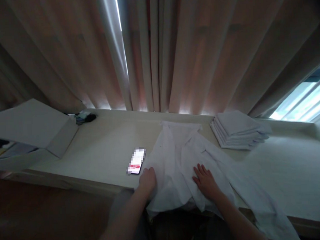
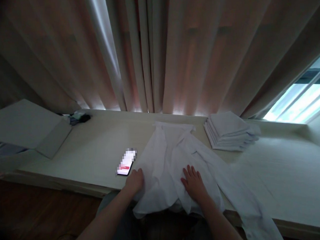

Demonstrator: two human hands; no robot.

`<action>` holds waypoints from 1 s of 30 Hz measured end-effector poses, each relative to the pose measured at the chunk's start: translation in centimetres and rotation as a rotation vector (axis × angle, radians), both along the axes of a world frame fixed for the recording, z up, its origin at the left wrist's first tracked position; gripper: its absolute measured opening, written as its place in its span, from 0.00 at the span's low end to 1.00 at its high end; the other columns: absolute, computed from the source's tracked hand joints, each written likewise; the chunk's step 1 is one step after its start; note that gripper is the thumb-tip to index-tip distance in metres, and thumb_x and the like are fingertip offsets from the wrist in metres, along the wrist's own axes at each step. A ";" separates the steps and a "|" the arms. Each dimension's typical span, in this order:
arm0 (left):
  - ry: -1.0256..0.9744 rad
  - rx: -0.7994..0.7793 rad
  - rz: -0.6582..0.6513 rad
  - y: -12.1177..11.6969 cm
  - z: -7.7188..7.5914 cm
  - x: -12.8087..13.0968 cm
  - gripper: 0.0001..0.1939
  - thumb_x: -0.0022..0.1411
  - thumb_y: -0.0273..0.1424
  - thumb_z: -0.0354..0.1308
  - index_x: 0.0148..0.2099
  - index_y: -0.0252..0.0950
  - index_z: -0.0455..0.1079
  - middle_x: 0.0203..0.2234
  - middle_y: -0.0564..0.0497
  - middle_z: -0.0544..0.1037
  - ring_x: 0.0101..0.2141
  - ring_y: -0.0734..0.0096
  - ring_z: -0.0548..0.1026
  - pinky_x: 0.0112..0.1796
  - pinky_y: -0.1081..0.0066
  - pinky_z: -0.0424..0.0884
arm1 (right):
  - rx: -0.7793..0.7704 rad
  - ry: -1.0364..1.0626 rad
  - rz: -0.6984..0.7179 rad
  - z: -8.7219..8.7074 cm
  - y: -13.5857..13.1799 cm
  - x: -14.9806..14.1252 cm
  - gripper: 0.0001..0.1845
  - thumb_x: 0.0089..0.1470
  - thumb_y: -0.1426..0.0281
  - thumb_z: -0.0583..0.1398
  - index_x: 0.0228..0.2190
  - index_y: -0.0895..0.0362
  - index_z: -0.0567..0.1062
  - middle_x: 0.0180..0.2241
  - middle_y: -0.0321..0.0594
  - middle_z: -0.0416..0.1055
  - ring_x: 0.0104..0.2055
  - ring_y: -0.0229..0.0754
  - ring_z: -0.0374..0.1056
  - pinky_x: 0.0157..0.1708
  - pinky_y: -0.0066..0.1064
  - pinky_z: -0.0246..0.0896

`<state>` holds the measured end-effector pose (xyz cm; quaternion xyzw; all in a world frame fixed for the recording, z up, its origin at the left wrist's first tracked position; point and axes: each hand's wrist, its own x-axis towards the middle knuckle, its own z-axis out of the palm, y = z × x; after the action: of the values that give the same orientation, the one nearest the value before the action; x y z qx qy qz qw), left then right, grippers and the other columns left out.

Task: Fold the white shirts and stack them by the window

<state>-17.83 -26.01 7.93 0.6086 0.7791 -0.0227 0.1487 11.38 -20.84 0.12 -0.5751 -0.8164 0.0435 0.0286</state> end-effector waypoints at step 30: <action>0.299 0.274 -0.143 9.9 1.9 -8.9 0.19 0.58 0.33 0.46 0.52 0.37 0.62 0.55 0.41 0.59 0.56 0.53 0.51 0.52 0.55 0.48 | 0.093 -0.019 -0.002 -1.1 0.1 -0.3 0.29 0.56 0.59 0.43 0.57 0.58 0.55 0.61 0.43 0.41 0.62 0.49 0.30 0.57 0.48 0.30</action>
<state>-26.78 -16.12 9.86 0.6665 0.7433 -0.0172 -0.0548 11.11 -20.70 -1.00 -0.5742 -0.8173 0.0001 0.0476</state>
